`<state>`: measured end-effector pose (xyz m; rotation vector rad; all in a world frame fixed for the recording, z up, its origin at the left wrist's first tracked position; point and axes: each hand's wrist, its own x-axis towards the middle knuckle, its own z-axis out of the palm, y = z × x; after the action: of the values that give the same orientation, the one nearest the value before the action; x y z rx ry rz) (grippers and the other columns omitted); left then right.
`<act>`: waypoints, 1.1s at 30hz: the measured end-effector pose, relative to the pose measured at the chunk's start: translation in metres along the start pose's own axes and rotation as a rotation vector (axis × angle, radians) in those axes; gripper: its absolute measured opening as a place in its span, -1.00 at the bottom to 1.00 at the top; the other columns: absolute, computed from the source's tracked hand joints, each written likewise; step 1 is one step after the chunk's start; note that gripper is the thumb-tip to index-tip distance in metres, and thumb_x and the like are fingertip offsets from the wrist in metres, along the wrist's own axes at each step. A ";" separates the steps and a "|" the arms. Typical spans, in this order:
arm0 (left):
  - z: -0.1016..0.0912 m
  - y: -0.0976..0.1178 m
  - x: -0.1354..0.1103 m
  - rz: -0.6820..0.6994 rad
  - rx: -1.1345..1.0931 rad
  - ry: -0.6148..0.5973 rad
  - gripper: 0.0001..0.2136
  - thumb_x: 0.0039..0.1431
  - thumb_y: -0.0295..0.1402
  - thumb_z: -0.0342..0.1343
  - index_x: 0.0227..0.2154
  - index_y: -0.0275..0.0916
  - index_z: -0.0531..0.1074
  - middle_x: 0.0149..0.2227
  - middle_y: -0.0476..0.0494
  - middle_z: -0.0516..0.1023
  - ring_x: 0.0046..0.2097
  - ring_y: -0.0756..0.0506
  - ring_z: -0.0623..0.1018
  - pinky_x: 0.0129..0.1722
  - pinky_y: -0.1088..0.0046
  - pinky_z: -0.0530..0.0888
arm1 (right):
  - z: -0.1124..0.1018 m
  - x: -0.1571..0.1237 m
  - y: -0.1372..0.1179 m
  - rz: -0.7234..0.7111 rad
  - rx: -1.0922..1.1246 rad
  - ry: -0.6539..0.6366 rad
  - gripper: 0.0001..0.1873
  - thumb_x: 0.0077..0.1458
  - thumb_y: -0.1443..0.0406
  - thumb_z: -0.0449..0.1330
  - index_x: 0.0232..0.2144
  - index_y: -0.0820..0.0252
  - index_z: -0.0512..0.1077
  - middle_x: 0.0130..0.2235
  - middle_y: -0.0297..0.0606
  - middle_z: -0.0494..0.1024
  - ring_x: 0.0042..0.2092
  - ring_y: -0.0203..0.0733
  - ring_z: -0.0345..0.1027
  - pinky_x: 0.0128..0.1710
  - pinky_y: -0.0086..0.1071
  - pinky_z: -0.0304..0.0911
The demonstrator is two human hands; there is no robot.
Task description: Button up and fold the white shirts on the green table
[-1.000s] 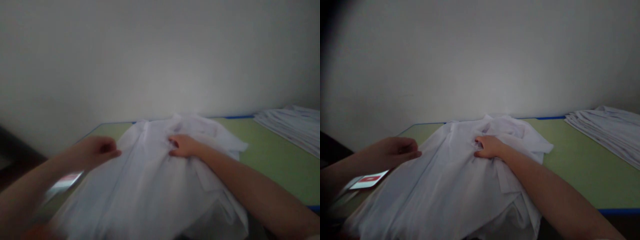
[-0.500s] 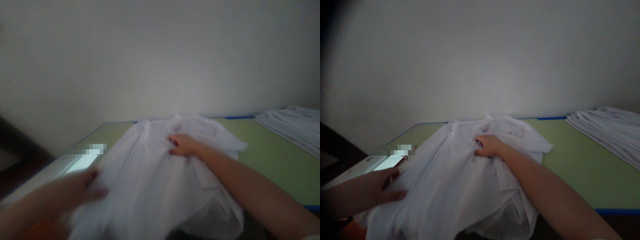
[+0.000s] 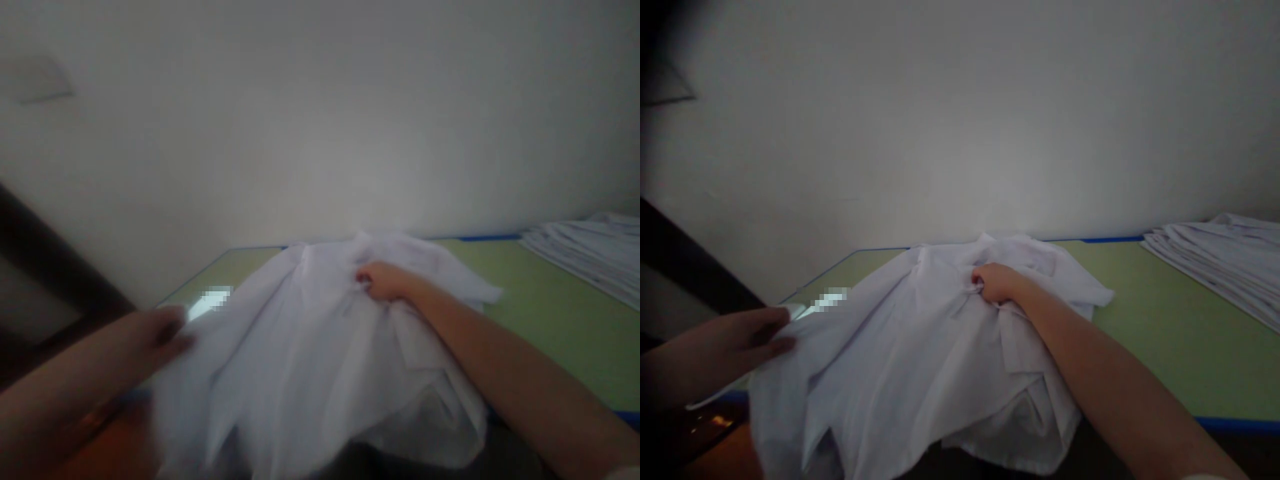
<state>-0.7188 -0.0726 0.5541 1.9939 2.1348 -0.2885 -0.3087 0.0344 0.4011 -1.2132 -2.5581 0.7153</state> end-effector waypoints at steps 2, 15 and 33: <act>0.002 0.003 0.001 0.103 0.084 -0.063 -0.73 -0.02 -0.08 0.01 -0.52 -0.20 0.36 -0.54 0.02 0.43 -0.48 -0.04 0.36 -0.44 0.48 0.17 | -0.005 -0.002 0.009 0.017 0.021 -0.072 -0.59 -0.23 0.45 0.12 -0.23 0.20 0.45 -0.19 -0.23 0.52 -0.20 -0.15 0.35 -0.21 -0.41 0.17; 0.020 0.091 0.001 0.378 0.049 -0.021 -0.71 0.03 -0.07 -0.02 -0.50 -0.20 0.38 -0.51 -0.06 0.44 -0.48 -0.06 0.39 -0.48 0.42 0.14 | -0.027 -0.118 0.052 -0.075 -0.142 0.011 -0.49 0.00 0.36 0.03 0.06 0.14 0.30 -0.06 -0.14 0.45 -0.07 -0.11 0.31 -0.04 -0.25 0.14; 0.041 0.118 -0.013 0.316 0.019 -0.148 -0.60 -0.16 -0.02 0.09 -0.33 -0.23 0.39 -0.27 -0.22 0.48 -0.30 -0.21 0.47 -0.30 0.28 0.30 | -0.062 -0.186 0.040 0.066 -0.159 -0.059 -0.56 0.11 0.06 0.04 -0.02 0.11 0.38 -0.15 -0.15 0.47 -0.15 -0.11 0.31 -0.12 -0.28 0.12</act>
<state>-0.5996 -0.0891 0.5179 2.2035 1.7043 -0.3895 -0.1394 -0.0670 0.4356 -1.3504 -2.6786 0.5783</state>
